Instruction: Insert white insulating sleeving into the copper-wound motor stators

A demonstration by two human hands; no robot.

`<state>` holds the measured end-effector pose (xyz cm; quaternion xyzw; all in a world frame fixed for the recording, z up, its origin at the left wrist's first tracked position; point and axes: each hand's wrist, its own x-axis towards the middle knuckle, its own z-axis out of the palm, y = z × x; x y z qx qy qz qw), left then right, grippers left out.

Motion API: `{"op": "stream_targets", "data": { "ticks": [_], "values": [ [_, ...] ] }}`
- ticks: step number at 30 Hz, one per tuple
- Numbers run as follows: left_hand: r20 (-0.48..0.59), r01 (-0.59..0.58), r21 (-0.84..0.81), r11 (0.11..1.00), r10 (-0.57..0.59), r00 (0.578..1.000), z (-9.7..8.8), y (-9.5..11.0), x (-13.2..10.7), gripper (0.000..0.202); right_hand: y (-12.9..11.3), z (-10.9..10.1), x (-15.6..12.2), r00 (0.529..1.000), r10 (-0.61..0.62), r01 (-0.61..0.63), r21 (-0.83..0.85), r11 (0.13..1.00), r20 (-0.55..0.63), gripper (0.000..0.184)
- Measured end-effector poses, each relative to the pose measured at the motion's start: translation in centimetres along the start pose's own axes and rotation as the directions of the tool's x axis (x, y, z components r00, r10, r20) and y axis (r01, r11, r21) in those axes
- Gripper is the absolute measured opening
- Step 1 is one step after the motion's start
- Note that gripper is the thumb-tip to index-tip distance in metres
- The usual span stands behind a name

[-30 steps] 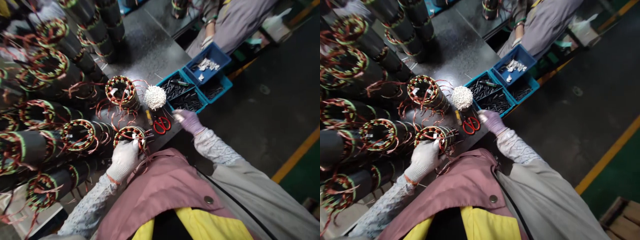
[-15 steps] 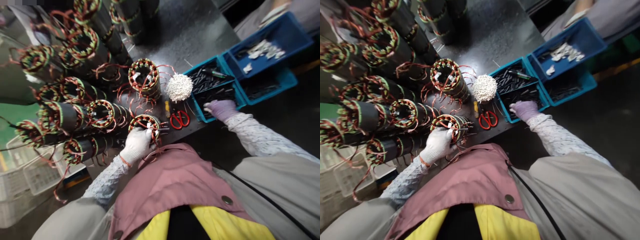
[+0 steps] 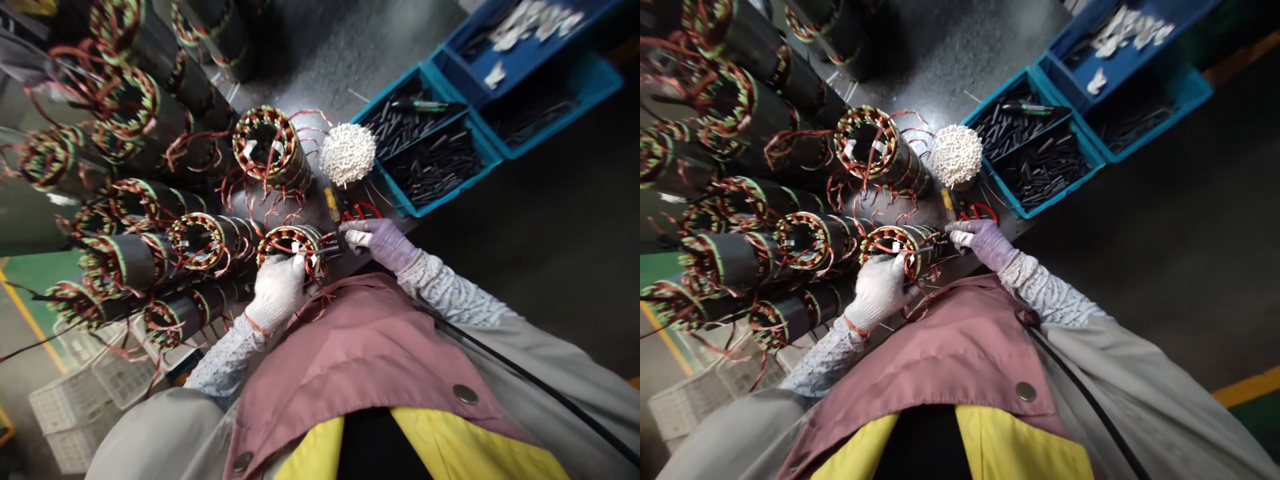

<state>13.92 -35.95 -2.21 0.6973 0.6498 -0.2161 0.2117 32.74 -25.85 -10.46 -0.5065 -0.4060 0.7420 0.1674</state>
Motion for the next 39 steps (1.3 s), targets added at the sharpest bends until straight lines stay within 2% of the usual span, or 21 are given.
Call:
{"op": "stream_targets", "data": {
  "ticks": [4,6,7,9,11,13,16,19,21,23,24,26,28,30,31,32,33,35,37,39],
  "values": [
    [-0.006,0.0,-0.023,1.0,0.0,1.0,0.1,0.1,0.1,0.056,-1.0,-0.2,0.4,0.994,-0.091,0.1,-0.179,0.979,0.058,0.039],
    [-0.044,-0.017,-0.042,0.999,0.015,0.999,0.4,0.0,0.0,0.054,-1.4,0.1,0.8,0.974,-0.21,0.226,-0.331,0.916,0.085,0.03],
    [-0.066,-0.03,-0.052,0.998,0.027,0.997,0.5,0.0,0.0,0.053,-1.5,0.3,1.1,0.951,-0.286,0.308,-0.422,0.853,0.118,0.025],
    [-0.096,-0.056,-0.063,0.996,0.05,0.994,0.7,0.0,0.0,0.051,-1.8,0.8,1.9,0.885,-0.386,0.463,-0.58,0.671,0.26,0.019],
    [-0.106,-0.068,-0.064,0.996,0.061,0.992,0.8,-0.2,0.0,0.053,-2.2,0.9,2.5,0.824,-0.366,0.567,-0.649,0.507,0.433,0.02],
    [-0.111,-0.079,-0.066,0.995,0.072,0.991,1.0,-0.3,0.0,0.055,-2.3,0.5,2.8,0.788,-0.321,0.616,-0.665,0.422,0.526,0.024],
    [-0.137,-0.109,-0.072,0.991,0.098,0.986,1.2,-0.5,0.1,0.052,-2.2,-0.1,2.3,0.788,-0.353,0.611,-0.709,0.351,0.504,0.031],
    [-0.143,-0.125,-0.069,0.99,0.115,0.983,1.4,-0.9,-0.1,0.044,-1.7,1.3,1.4,0.823,-0.341,0.553,-0.777,0.3,0.455,0.03],
    [-0.134,-0.12,-0.044,0.992,0.114,0.984,1.4,-1.3,-0.2,0.036,-1.5,3.1,1.1,0.84,-0.29,0.535,-0.787,0.309,0.457,0.03],
    [-0.158,-0.121,0.004,0.993,0.12,0.98,1.5,-1.8,-0.3,0.032,-1.6,4.0,1.2,0.831,-0.253,0.556,-0.742,0.374,0.496,0.029],
    [-0.184,-0.127,0.029,0.991,0.13,0.974,1.5,-2.0,-0.4,0.031,-1.6,3.6,1.4,0.821,-0.255,0.57,-0.707,0.419,0.511,0.027],
    [-0.24,-0.145,0.072,0.987,0.158,0.958,1.6,-2.4,-0.4,0.031,-1.9,0.9,1.8,0.833,-0.307,0.553,-0.678,0.484,0.461,0.028],
    [-0.285,-0.152,0.097,0.984,0.174,0.943,1.7,-2.5,-0.5,0.033,-2.5,-4.0,2.2,0.896,-0.358,0.416,-0.773,0.479,0.261,0.033],
    [-0.308,-0.149,0.096,0.984,0.172,0.936,1.7,-2.4,-0.6,0.035,-3.3,-9.4,2.8,0.944,-0.331,0.118,-0.925,0.361,-0.009,0.033],
    [-0.311,-0.144,0.087,0.986,0.164,0.936,1.7,-2.3,-0.6,0.035,-3.8,-11.6,3.3,0.963,-0.261,0.002,-0.965,0.264,-0.069,0.032],
    [-0.306,-0.136,0.073,0.988,0.152,0.94,1.6,-2.2,-0.6,0.035,-4.2,-13.2,3.9,0.979,-0.185,-0.053,-0.984,0.167,-0.085,0.031],
    [-0.293,-0.124,0.059,0.99,0.136,0.946,1.5,-2.1,-0.7,0.035,-4.5,-14.2,4.6,0.991,-0.102,-0.077,-0.994,0.072,-0.085,0.03],
    [-0.256,-0.096,0.043,0.994,0.104,0.961,1.4,-1.9,-0.7,0.036,-5.0,-14.5,5.9,0.998,0.025,-0.058,-0.996,-0.062,-0.059,0.028],
    [-0.217,-0.078,0.041,0.996,0.085,0.972,1.3,-1.8,-0.7,0.039,-5.0,-13.5,6.9,0.996,0.067,-0.051,-0.989,-0.136,-0.061,0.028],
    [-0.195,-0.061,0.045,0.997,0.069,0.978,1.3,-1.8,-0.7,0.041,-4.9,-12.4,7.4,0.995,0.057,-0.074,-0.985,-0.157,-0.084,0.028]
  ]
}}
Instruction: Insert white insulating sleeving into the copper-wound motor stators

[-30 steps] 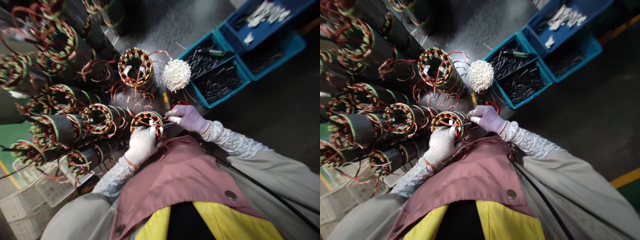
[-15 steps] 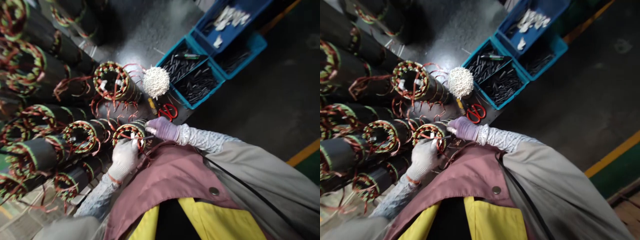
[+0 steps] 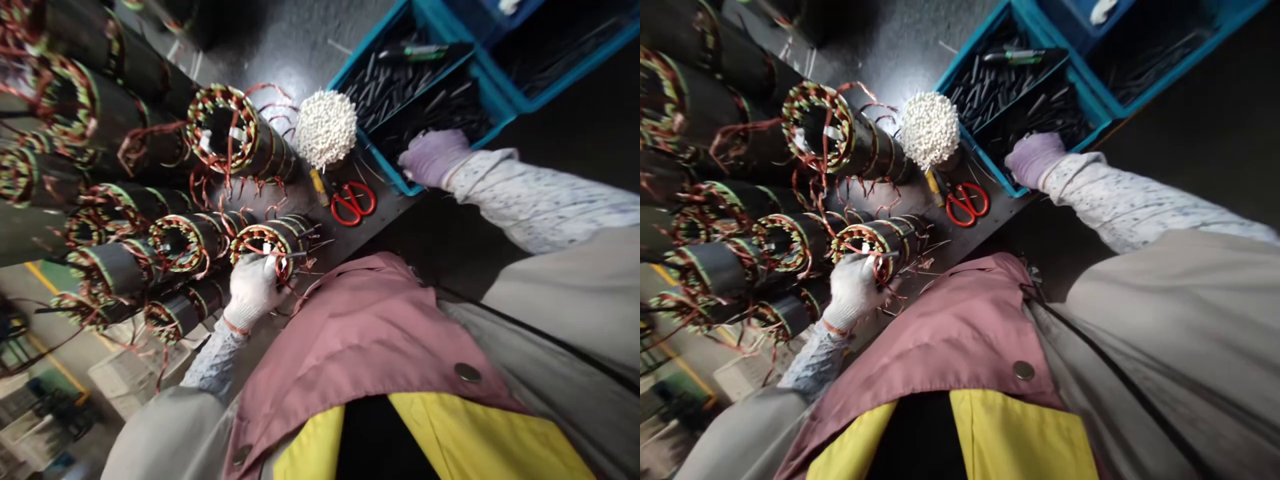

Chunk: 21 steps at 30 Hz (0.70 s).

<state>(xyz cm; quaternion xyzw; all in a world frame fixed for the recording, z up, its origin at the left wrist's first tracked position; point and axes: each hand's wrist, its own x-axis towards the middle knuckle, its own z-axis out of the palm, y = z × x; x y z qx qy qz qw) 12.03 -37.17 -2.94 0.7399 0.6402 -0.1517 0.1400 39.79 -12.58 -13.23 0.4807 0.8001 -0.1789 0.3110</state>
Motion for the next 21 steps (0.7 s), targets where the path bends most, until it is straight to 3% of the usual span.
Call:
{"op": "stream_targets", "data": {
  "ticks": [6,10,13,15,16,18,20,21],
  "values": [
    [0.018,0.017,0.0,1.0,-0.017,1.0,0.0,0.2,0.1,0.041,-0.7,0.3,-0.2,0.997,-0.002,-0.001,-0.037,0.999,-0.071,0.03],
    [0.022,0.017,-0.004,1.0,-0.017,1.0,-0.1,0.3,0.2,0.044,0.3,-1.6,-1.1,0.987,0.038,-0.046,-0.046,0.998,-0.154,0.026],
    [0.014,0.01,-0.01,1.0,-0.01,1.0,0.0,0.3,0.2,0.045,1.2,-2.7,-2.8,0.934,0.132,-0.099,0.114,0.989,-0.333,0.034],
    [0.002,0.0,-0.014,1.0,0.0,1.0,0.0,0.2,0.2,0.047,0.4,-1.9,-4.5,0.881,0.179,-0.004,0.372,0.928,-0.437,0.037],
    [-0.004,-0.004,-0.015,1.0,0.004,1.0,0.0,0.2,0.2,0.048,-0.7,-1.0,-5.4,0.873,0.197,0.083,0.535,0.841,-0.445,0.037],
    [-0.005,-0.011,-0.021,1.0,0.011,1.0,0.0,0.1,0.2,0.049,-4.2,1.8,-6.9,0.921,0.175,0.216,0.832,0.512,-0.347,0.033],
    [0.004,-0.015,-0.027,1.0,0.015,1.0,0.0,0.0,0.2,0.047,-8.5,5.0,-7.8,0.991,0.058,0.115,0.986,0.123,-0.123,0.031],
    [0.008,-0.018,-0.029,0.999,0.018,1.0,-0.1,0.0,0.2,0.047,-10.6,6.4,-7.9,0.999,0.011,0.04,0.999,-0.034,-0.04,0.033]
  ]
}}
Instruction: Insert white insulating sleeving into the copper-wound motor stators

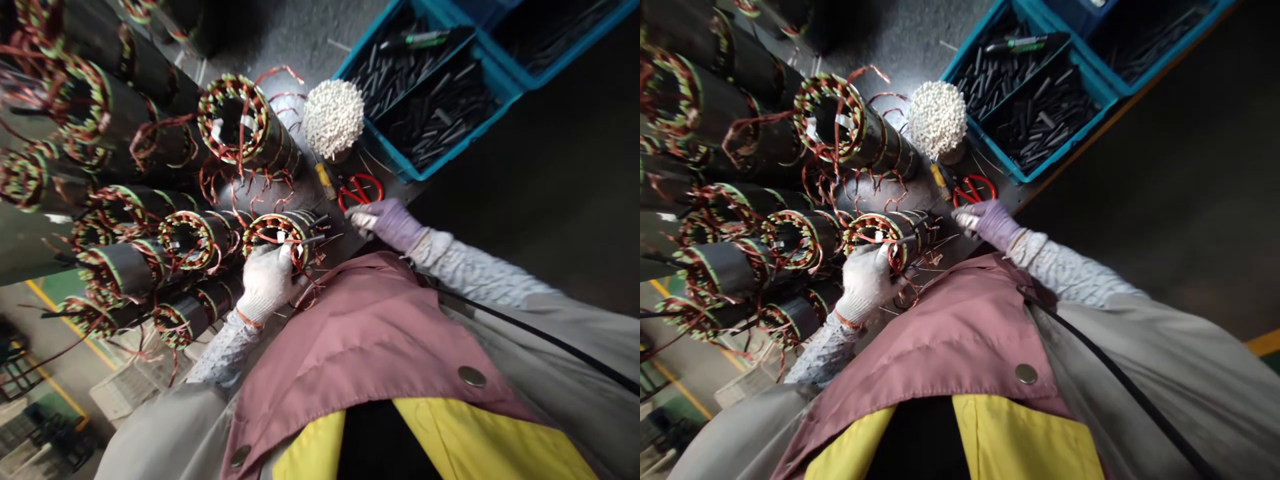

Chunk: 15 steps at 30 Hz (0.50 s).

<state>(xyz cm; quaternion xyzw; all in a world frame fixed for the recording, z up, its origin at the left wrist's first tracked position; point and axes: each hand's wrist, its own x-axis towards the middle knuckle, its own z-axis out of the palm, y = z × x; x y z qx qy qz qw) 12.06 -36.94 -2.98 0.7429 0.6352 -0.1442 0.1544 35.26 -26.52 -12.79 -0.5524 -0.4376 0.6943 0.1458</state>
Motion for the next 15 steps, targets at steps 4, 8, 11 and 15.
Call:
{"op": "stream_targets", "data": {
  "ticks": [4,8,11,15],
  "values": [
    [-0.006,-0.004,-0.001,1.0,0.004,1.0,0.1,-0.1,-0.1,0.051,3.2,4.8,0.2,0.987,0.13,-0.155,0.355,0.922,0.094,0.034],
    [0.008,0.0,-0.011,1.0,0.001,1.0,0.3,-0.3,-0.1,0.055,3.4,5.2,0.7,0.979,0.155,-0.192,0.364,0.911,0.13,0.029],
    [0.009,0.0,-0.006,1.0,0.0,1.0,0.5,-0.4,-0.2,0.055,3.0,5.0,1.2,0.993,0.063,-0.083,0.214,0.973,0.101,0.026],
    [0.01,-0.011,-0.011,1.0,0.011,1.0,0.6,-0.5,-0.3,0.054,2.0,4.9,2.5,0.952,-0.277,0.303,-0.288,0.908,0.127,0.014]
  ]
}}
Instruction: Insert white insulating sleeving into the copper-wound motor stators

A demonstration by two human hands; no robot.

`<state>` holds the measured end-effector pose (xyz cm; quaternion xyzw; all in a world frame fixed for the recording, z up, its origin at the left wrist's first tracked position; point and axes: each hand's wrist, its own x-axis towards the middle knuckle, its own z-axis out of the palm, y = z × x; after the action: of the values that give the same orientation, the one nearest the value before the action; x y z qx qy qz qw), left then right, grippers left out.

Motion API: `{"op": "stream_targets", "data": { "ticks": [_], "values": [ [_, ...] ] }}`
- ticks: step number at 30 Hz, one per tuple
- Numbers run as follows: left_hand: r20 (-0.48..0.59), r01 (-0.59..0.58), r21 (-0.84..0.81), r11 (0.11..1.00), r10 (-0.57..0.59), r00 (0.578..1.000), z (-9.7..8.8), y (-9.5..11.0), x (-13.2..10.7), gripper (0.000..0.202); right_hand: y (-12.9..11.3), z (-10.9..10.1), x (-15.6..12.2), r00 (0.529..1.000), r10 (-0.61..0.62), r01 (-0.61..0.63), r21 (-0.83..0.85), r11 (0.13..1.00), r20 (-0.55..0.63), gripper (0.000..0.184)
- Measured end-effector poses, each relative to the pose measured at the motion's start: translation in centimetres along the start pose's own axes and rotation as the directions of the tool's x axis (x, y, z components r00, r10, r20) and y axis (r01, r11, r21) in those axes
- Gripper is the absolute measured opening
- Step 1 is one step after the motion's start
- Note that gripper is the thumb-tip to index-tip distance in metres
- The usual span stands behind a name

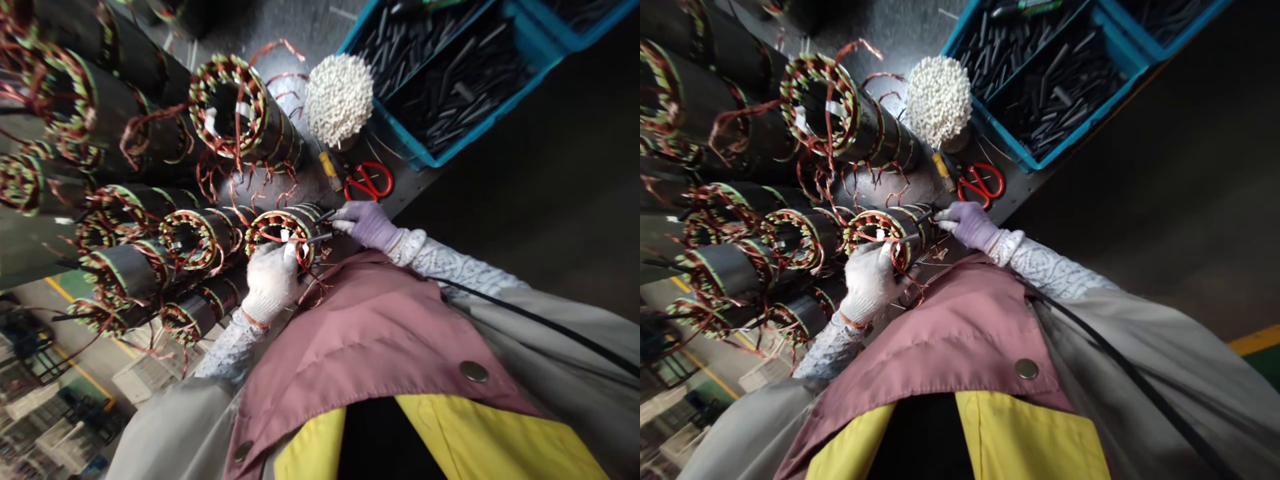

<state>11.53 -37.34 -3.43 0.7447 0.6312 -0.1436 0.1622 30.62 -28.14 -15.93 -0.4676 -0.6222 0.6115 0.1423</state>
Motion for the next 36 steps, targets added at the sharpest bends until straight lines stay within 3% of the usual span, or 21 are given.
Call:
{"op": "stream_targets", "data": {
  "ticks": [2,5,9,13,15,17,19,20,21,23,25,29,31,33,34,36],
  "values": [
    [-0.002,-0.003,-0.009,1.0,0.003,1.0,0.0,-0.1,0.0,0.054,-0.1,-0.5,0.5,0.989,-0.097,0.116,-0.179,0.977,0.107,0.014],
    [-0.013,-0.027,-0.01,1.0,0.027,1.0,0.1,-0.2,-0.1,0.052,0.3,-1.4,0.1,0.975,-0.135,0.174,-0.231,0.957,0.176,0.027],
    [-0.025,-0.037,-0.009,0.999,0.037,0.999,0.2,-0.2,-0.1,0.044,0.5,-1.4,-1.0,0.989,-0.082,0.105,-0.203,0.973,0.119,0.03],
    [-0.003,-0.031,0.014,0.999,0.031,1.0,0.0,-0.4,-0.2,0.038,-0.9,-0.3,-0.4,0.99,-0.041,0.074,-0.246,0.967,0.137,0.021],
    [-0.002,-0.038,0.03,0.999,0.038,0.999,-0.2,-0.5,-0.3,0.037,-1.5,-0.3,0.3,0.982,0.016,0.02,-0.185,0.982,0.188,0.02],
    [-0.017,-0.045,0.033,0.998,0.046,0.999,-0.2,-0.6,-0.5,0.035,-1.9,-0.7,0.9,0.932,0.159,-0.158,-0.03,0.987,0.325,0.023],
    [-0.015,-0.04,0.023,0.999,0.041,0.999,-0.1,-0.6,-0.7,0.034,-1.9,-1.2,1.3,0.831,0.264,-0.35,0.092,0.932,0.49,0.028],
    [-0.006,-0.034,0.017,0.999,0.034,0.999,0.0,-0.6,-0.7,0.034,-2.0,-1.4,1.4,0.806,0.274,-0.372,0.088,0.924,0.525,0.029],
    [0.004,-0.023,0.013,1.0,0.023,1.0,0.0,-0.6,-0.7,0.034,-2.1,-1.3,1.6,0.81,0.265,-0.334,0.041,0.942,0.524,0.029],
    [0.016,-0.005,0.014,1.0,0.005,1.0,0.1,-0.6,-0.7,0.035,-2.6,-0.8,1.9,0.871,0.199,-0.161,-0.122,0.979,0.449,0.025],
    [0.009,0.004,0.022,1.0,-0.004,1.0,0.1,-0.6,-0.6,0.034,-3.5,0.2,2.1,0.918,0.129,-0.024,-0.271,0.962,0.374,0.018],
    [-0.082,-0.012,0.062,0.998,0.017,0.996,-0.3,-0.8,-0.8,0.031,-5.2,1.0,2.2,0.923,0.053,0.128,-0.433,0.892,0.382,0.015],
    [-0.153,-0.033,0.096,0.995,0.048,0.987,-0.4,-1.0,-0.9,0.03,-5.1,-0.9,2.0,0.922,0.015,0.191,-0.489,0.851,0.387,0.018],
    [-0.203,-0.033,0.125,0.992,0.058,0.977,-0.3,-1.1,-0.8,0.03,-4.6,-4.8,1.3,0.956,-0.027,0.191,-0.547,0.815,0.293,0.027],
    [-0.208,-0.021,0.135,0.991,0.049,0.977,-0.2,-1.0,-0.8,0.031,-4.3,-7.3,0.9,0.977,-0.039,0.159,-0.595,0.788,0.209,0.032],
    [-0.183,0.013,0.146,0.989,0.014,0.983,-0.4,-0.7,-0.8,0.032,-3.6,-12.4,0.2,0.999,0.036,-0.036,-0.737,0.675,-0.015,0.034]
  ]
}}
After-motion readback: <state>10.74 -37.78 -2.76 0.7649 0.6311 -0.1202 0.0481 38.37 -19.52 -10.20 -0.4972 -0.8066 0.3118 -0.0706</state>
